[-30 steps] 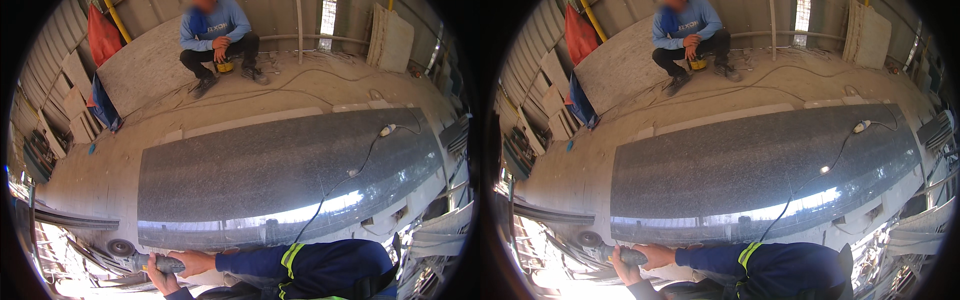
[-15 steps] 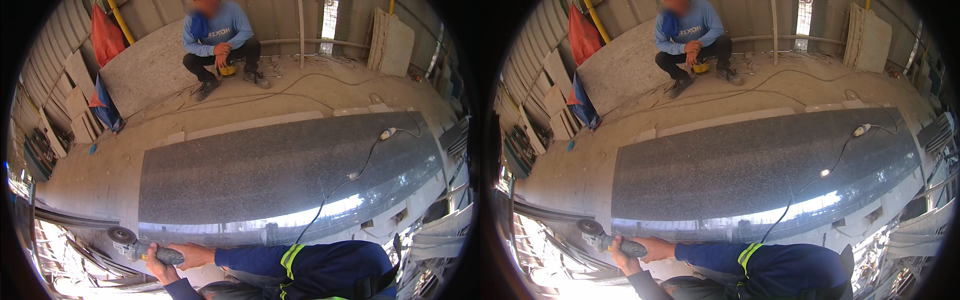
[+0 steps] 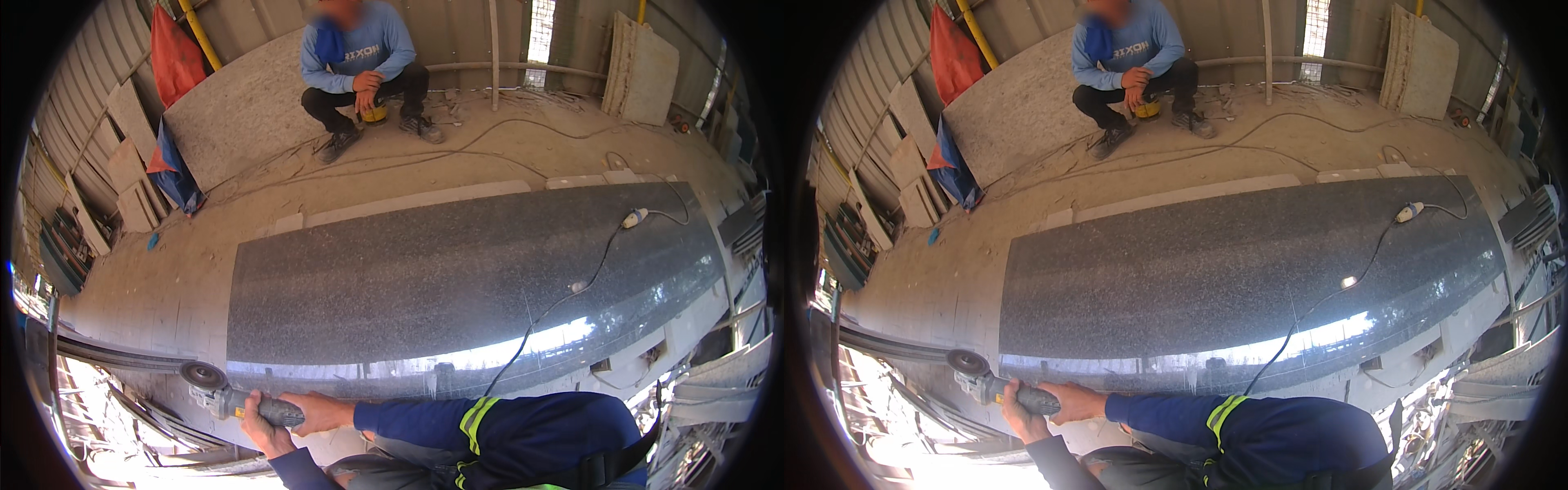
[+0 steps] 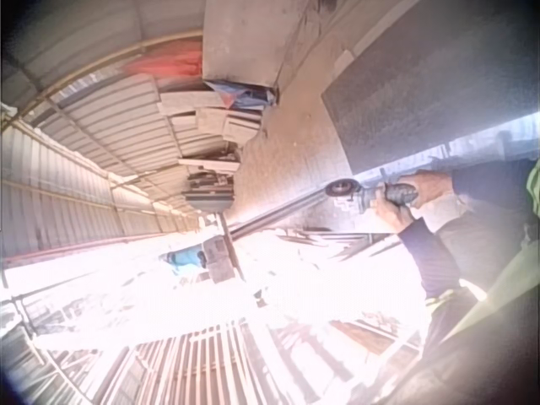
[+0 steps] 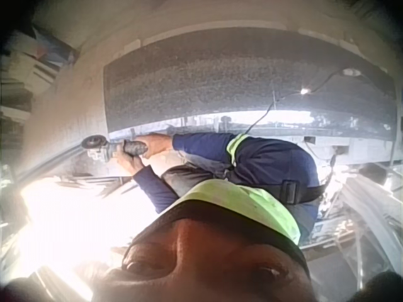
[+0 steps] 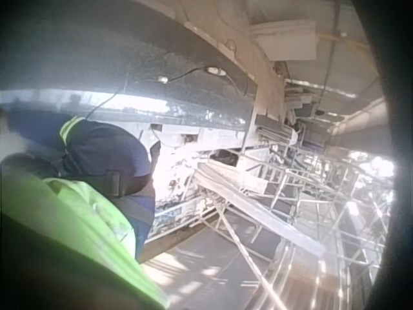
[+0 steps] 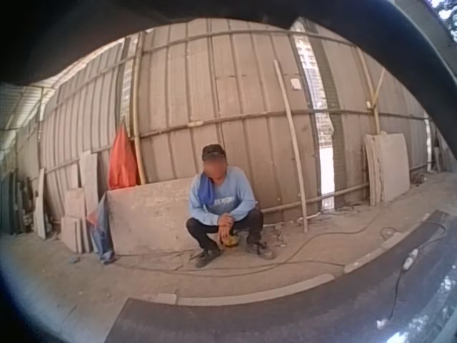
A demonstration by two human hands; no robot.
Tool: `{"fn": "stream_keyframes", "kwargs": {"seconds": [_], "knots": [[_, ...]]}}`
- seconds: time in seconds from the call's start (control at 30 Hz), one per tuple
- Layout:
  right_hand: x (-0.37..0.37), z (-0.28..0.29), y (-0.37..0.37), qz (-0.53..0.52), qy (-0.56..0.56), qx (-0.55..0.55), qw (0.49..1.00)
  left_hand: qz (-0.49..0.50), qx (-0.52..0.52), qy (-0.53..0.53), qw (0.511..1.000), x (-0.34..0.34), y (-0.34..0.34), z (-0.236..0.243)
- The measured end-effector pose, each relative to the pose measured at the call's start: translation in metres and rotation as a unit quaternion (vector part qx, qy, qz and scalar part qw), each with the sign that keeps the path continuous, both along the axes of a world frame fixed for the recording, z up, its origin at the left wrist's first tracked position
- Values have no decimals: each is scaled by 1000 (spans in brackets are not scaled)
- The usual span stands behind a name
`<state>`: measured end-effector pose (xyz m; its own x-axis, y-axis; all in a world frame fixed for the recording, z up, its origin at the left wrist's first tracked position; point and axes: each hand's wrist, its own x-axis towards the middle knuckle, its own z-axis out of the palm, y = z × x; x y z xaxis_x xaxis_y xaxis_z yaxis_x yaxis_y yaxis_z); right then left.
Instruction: The person uses an angle grinder to smooth a large, dark, curved surface. They move the tool back and forth along the surface while another person sits nearby observing.
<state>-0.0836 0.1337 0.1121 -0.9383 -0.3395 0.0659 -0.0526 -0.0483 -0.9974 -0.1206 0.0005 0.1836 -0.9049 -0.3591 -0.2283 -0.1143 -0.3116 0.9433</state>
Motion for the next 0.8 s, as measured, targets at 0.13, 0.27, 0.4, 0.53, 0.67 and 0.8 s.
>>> {"fn": "stream_keyframes", "kwargs": {"seconds": [0.13,0.27,0.4,0.53,0.67,0.8], "knots": [[2,6,1,8,-11,1,1000,10,5,-8,1000,1,0,2],[1,3,-1,-13,2,3,1000,6,-9,-14,1000,-4,-4,-7],[0,3,5,-5,-1,-8,1000,4,-17,-11,1000,-3,3,-4],[-2,4,6,-9,-5,-13,1000,21,-1,-19,1000,-6,11,1],[-2,7,11,-12,-12,-2,1000,29,3,-20,999,-10,14,-2],[-3,9,13,-8,-22,-9,1000,33,-8,-20,999,-12,18,-3]]}}
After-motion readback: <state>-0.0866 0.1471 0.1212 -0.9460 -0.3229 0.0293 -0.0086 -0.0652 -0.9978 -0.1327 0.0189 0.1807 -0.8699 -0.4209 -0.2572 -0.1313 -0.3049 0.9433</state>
